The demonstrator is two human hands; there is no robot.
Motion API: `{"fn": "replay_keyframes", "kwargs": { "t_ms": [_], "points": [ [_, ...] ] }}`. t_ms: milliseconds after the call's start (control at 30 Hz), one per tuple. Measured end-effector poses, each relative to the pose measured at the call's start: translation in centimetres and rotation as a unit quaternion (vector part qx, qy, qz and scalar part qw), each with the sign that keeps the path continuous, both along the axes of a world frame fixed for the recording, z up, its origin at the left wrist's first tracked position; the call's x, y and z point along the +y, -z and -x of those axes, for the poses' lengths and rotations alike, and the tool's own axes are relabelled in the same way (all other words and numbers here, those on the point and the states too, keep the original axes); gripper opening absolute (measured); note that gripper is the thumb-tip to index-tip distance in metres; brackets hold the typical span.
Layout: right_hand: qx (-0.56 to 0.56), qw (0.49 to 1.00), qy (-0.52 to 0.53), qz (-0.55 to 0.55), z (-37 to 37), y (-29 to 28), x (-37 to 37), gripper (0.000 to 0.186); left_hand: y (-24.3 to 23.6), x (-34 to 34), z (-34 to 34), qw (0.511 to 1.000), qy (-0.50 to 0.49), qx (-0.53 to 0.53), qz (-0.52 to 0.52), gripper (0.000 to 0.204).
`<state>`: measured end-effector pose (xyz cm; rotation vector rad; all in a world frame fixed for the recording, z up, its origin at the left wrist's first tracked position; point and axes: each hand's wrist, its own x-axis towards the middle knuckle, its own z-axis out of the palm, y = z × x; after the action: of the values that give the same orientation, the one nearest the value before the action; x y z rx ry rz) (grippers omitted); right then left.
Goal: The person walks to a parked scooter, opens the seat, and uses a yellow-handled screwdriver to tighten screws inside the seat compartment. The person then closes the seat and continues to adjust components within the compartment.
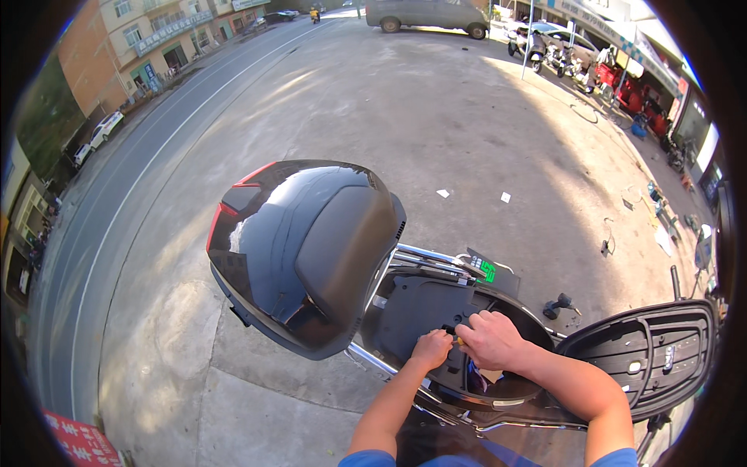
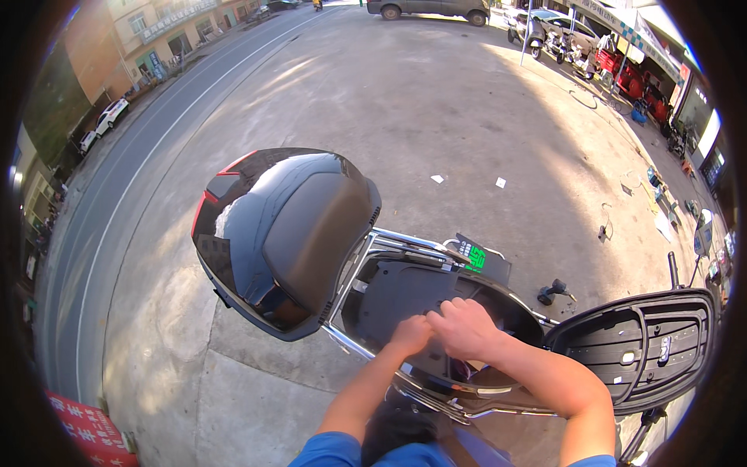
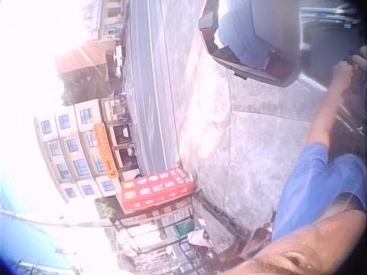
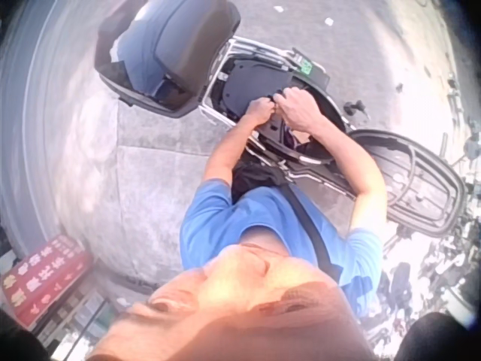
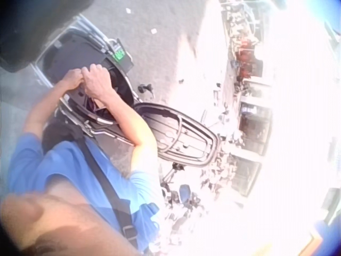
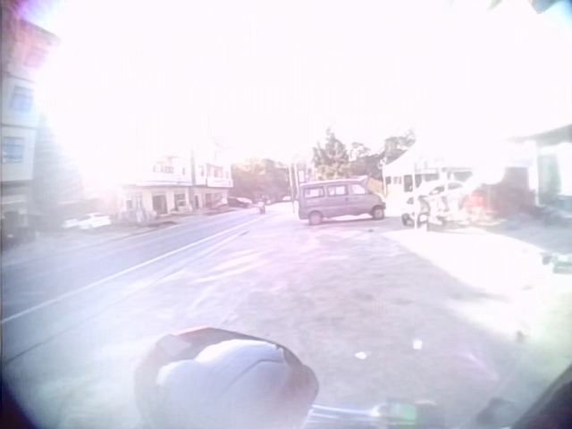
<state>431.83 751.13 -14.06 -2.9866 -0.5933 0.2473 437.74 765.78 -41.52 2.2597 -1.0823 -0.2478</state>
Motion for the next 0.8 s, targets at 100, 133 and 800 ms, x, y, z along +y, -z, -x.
{"fn": "replay_keyframes", "kwargs": {
  "t_ms": [100,133,800],
  "points": [
    [0.086,0.984,0.158,0.01,-0.4,0.4,0.0,0.029,-0.3,0.2,-0.1,1.0,0.001,0.008,-0.005,0.013],
    [0.046,0.984,0.171,-0.004,-0.6,0.3,0.2,0.026,-0.4,0.3,-0.1,1.0,0.001,0.004,-0.012,0.013],
    [-0.186,0.975,-0.008,-0.119,1.7,1.8,-1.4,0.022,-2.2,0.6,-0.1,1.0,0.008,0.018,-0.022,0.012]
  ]
}}
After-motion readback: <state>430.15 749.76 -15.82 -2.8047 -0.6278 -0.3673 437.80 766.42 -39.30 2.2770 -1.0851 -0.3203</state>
